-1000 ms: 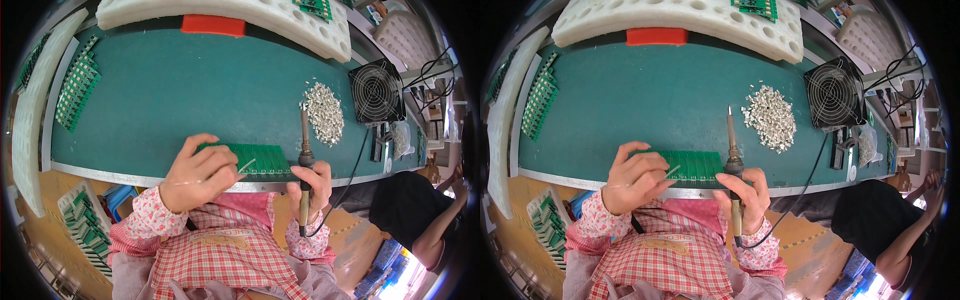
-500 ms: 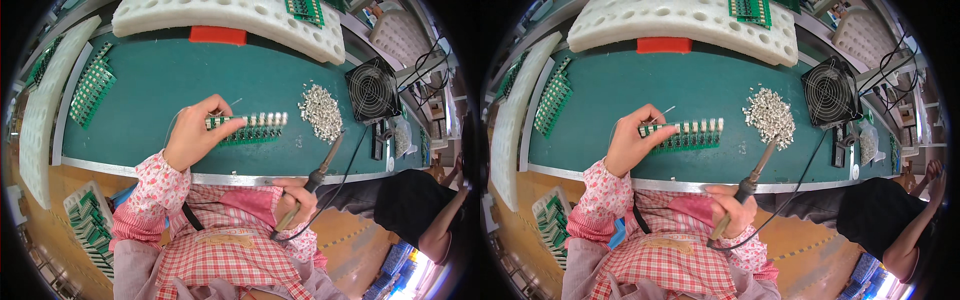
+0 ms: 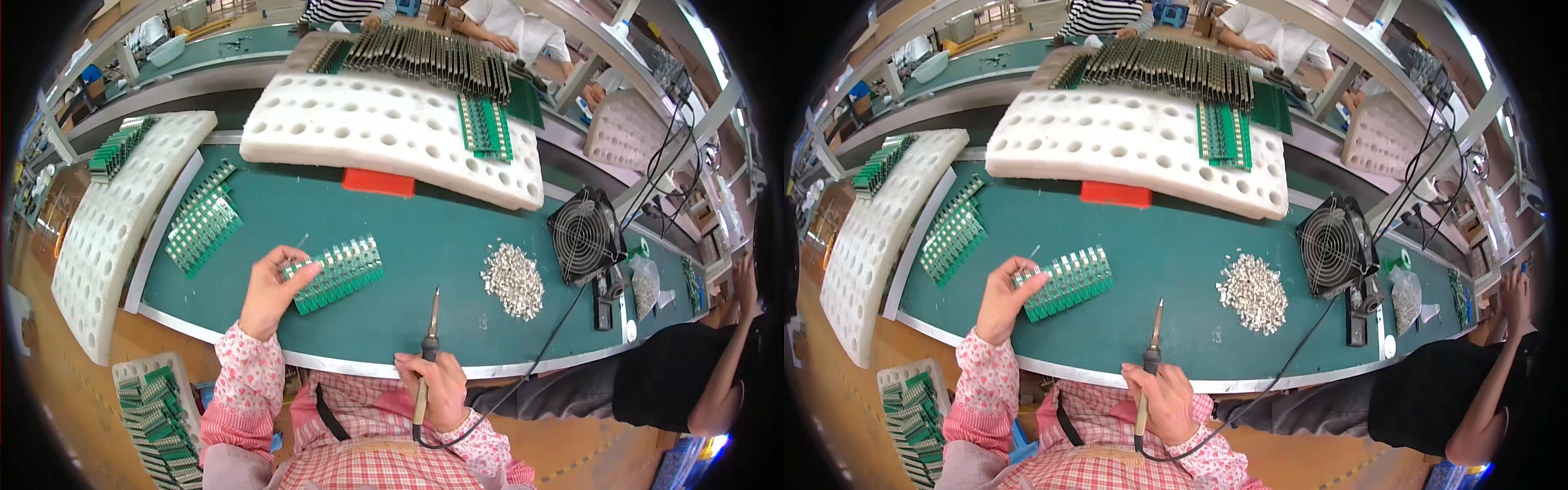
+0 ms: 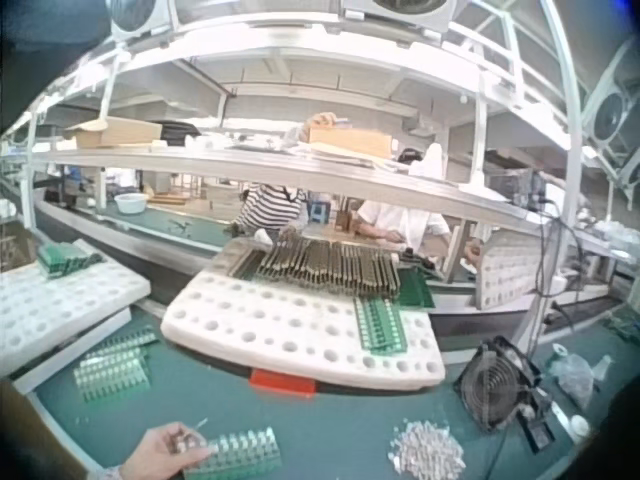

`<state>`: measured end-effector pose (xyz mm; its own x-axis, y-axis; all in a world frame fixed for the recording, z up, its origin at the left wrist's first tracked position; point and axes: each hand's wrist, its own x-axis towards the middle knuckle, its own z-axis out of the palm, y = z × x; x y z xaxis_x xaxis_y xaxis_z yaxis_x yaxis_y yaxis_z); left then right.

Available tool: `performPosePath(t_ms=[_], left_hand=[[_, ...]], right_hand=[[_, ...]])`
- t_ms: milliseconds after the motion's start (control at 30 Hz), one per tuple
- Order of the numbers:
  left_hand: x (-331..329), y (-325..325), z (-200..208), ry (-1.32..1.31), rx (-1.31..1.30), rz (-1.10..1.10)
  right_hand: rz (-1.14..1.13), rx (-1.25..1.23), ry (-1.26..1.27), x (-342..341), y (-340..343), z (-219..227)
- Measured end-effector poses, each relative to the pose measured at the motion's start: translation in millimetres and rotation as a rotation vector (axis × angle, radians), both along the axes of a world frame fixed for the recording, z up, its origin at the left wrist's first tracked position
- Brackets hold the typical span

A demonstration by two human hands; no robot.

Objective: The person solders pins on circuit boards using a soldering iron and solder wire, attaches small connector components onto the boards by hand, and solders the connectors into place.

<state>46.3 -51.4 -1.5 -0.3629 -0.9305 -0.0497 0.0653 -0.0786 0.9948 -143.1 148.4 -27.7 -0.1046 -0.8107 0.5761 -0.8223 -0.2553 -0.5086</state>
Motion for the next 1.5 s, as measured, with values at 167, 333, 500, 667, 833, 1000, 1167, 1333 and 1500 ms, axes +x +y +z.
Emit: performPosePath(t_ms=[167, 333, 500, 667, 833, 1000, 1167, 1333, 1500], left_hand=[[-15, 9, 3, 0.079, 0.018, -0.054], [-45, 16, 17, 0.039, 0.117, -0.238], [-63, 24, 13, 0.044, 0.141, -0.302], [-67, 30, 10, 0.037, 0.13, -0.301], [-66, 29, 12, -0.118, -0.04, -0.292], [-70, 31, 14, -0.14, -0.101, -0.272], [-72, 33, 15, -0.135, -0.151, -0.261], [-72, 34, 16, -0.115, -0.111, -0.272], [-73, 34, 16, -0.125, -0.118, -0.27]], right_hand=[[-0.142, 0.034, -0.333, -7, 0, 7], [-0.138, -0.041, -0.529, -30, -27, 40], [0.035, 0.024, -0.669, -32, -57, 51], [0.075, 0.118, -0.743, -28, -74, 46], [0.089, 0.138, -0.58, -39, -77, 51], [0.096, 0.157, -0.598, -33, -83, 47], [0.054, 0.144, -0.536, -34, -83, 47], [0.028, 0.139, -0.485, -34, -81, 48], [0.088, 0.155, -0.618, -39, -81, 39]])
